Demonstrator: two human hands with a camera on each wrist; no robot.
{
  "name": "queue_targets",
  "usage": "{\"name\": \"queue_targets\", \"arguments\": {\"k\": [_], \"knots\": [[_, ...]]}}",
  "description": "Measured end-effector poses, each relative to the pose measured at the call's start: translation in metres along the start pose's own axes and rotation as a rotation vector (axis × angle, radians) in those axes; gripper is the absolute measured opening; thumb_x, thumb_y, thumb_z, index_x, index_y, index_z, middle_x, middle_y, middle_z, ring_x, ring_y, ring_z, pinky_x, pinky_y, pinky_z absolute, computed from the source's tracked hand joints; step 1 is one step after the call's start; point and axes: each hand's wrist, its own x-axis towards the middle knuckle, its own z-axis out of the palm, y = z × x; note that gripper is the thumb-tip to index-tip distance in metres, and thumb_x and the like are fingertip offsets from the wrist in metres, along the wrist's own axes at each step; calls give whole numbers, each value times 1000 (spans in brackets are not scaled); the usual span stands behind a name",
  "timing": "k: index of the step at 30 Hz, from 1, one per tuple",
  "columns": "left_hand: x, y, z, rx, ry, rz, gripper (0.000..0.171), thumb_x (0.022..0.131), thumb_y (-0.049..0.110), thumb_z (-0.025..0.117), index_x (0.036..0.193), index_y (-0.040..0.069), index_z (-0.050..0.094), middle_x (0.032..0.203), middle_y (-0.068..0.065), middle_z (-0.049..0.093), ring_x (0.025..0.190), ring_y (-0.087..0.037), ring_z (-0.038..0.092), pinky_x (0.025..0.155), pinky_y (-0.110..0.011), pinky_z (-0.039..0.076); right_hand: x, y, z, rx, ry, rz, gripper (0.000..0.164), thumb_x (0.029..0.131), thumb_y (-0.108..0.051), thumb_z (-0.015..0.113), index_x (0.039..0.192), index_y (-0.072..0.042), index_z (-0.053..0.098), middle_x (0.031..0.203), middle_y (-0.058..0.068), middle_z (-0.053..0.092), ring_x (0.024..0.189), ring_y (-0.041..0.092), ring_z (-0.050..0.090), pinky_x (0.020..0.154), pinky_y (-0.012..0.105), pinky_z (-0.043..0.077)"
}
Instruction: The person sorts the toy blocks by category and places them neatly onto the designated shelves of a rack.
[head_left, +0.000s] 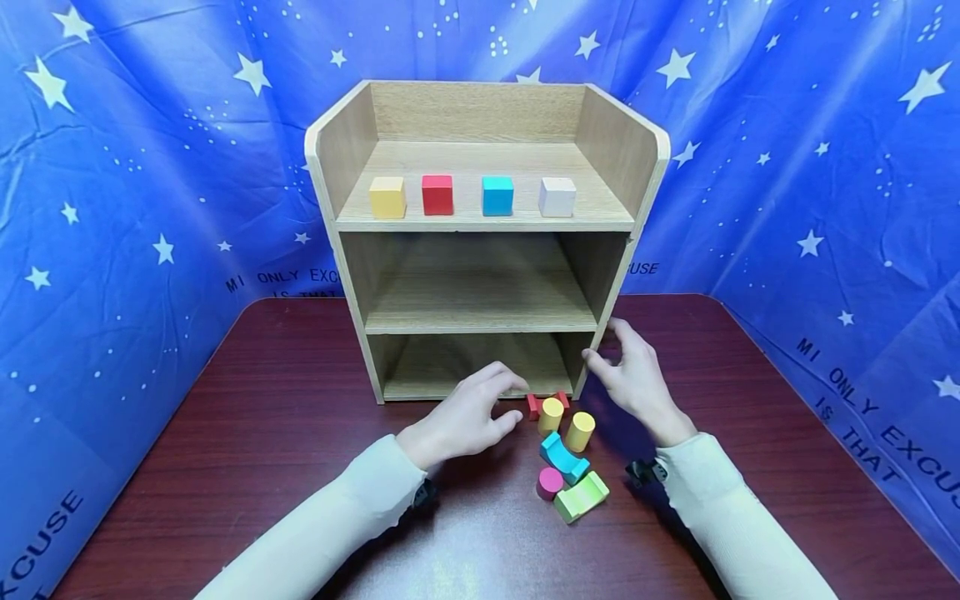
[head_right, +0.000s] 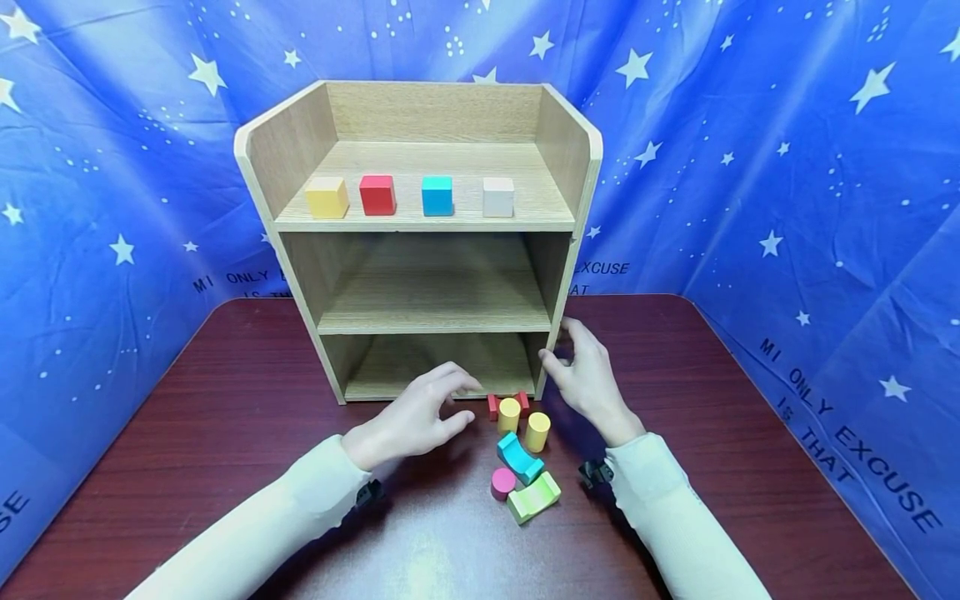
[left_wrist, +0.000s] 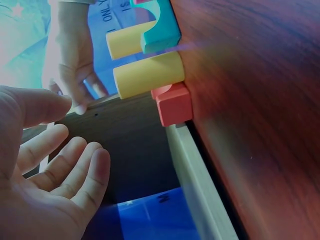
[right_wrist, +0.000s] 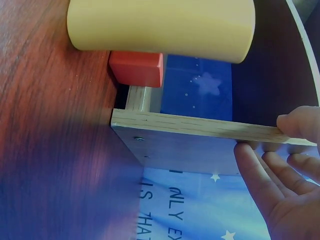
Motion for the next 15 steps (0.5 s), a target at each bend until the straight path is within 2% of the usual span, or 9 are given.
{"name": "queue_targets", "arguments": {"k": [6,15], "knots": [[3,-2,8,-25,-25,-33,29,87,15,66,116,10,62,113,1,56,104,-18,57,90,-29,46,0,0,0,6,6,-1,40,84,-7,68,120,-2,53,98,16,65,89,29,64,68,45,55],[8,-8,22,-67,-9,-3,29,84,12,69,113,8,63,108,-6,60,95,-19,59,81,-24,47,0,-1,0,2,1,-1,40,85,-7,68,121,-1,52,99,17,64,89,30,64,68,44,55]]}}
